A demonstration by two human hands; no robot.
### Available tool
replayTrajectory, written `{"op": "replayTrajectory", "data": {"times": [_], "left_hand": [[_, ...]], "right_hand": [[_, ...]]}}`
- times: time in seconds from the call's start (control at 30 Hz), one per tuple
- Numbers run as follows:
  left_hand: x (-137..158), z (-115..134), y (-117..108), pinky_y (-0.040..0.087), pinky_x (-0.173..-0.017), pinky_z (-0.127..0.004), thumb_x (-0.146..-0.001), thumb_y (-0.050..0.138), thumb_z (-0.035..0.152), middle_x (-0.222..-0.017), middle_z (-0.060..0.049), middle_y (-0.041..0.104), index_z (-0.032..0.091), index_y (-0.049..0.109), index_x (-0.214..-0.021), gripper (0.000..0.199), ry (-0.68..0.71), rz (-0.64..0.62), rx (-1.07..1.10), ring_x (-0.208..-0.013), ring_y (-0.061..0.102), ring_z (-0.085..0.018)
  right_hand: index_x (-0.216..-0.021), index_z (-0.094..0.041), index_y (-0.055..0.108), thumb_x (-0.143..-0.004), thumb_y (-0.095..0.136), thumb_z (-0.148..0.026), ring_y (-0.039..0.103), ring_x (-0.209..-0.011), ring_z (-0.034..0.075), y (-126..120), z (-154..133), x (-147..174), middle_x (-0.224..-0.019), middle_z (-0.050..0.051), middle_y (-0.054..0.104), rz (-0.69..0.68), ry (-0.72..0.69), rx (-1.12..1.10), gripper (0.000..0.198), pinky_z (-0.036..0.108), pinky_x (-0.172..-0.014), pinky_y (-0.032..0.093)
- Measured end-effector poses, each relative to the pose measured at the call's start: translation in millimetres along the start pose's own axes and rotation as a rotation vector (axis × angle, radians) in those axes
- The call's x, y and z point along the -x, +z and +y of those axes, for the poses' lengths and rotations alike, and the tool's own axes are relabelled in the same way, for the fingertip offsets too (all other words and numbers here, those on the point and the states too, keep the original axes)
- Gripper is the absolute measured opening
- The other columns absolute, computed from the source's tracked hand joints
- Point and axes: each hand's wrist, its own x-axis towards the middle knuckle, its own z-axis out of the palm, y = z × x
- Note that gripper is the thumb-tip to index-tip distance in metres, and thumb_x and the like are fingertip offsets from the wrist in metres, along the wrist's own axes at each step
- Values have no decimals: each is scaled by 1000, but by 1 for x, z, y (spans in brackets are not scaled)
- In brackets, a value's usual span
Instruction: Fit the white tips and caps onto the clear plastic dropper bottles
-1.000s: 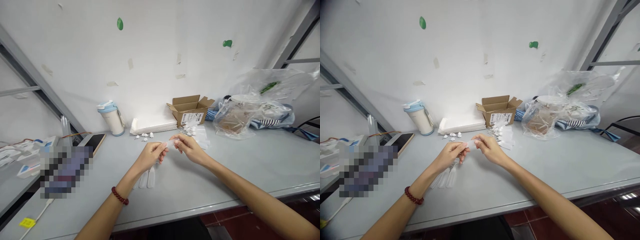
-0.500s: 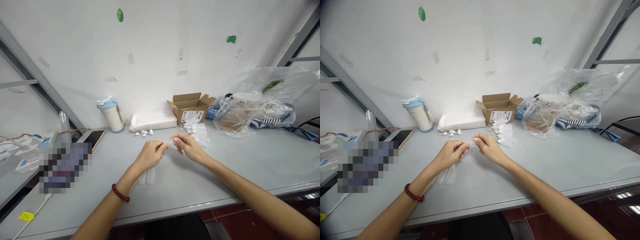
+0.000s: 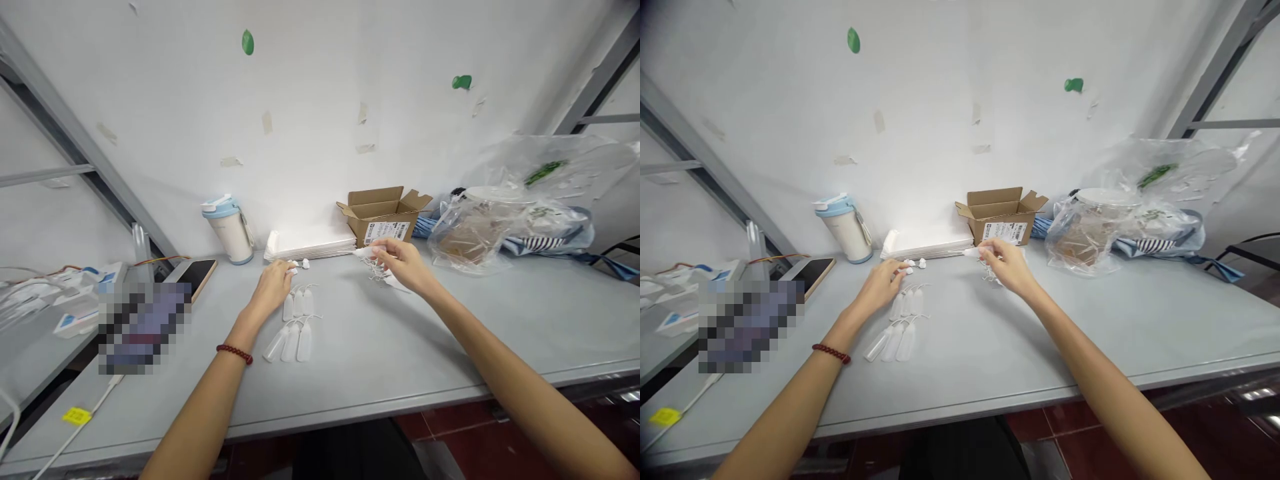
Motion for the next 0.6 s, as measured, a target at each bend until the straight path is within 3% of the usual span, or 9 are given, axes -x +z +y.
{"op": "replayTrajectory", "data": {"times": [0.17,0.43,0.6], "left_hand": [[-5,-18,12,43,-94,-38,-83,43,13,-110,-12,65,14,68,-103,32,42,-61,-2,-104,57,-24],[-7,-23,15,46,-85,-35,-81,45,16,-99,-10,67,18,70,-95,29,13,-66,7,-91,61,-23],[-7,-26,19,47,-81,-34,-79,49,20,-94,-9,68,16,67,-100,28,-44,-40,-3,-81,61,-21]], "right_hand": [[-87,-16,64,-76,55,-31,57,-72,18,-25,18,-12,-88,7,68,58,-28,259,21,32,-68,43],[-75,-17,63,-67,61,-34,57,-70,18,-51,38,-19,-77,5,66,-15,8,319,19,31,-65,43],[-74,-17,63,-64,64,-30,56,-67,17,-55,43,-21,-76,5,66,67,16,334,17,32,-65,44]]}}
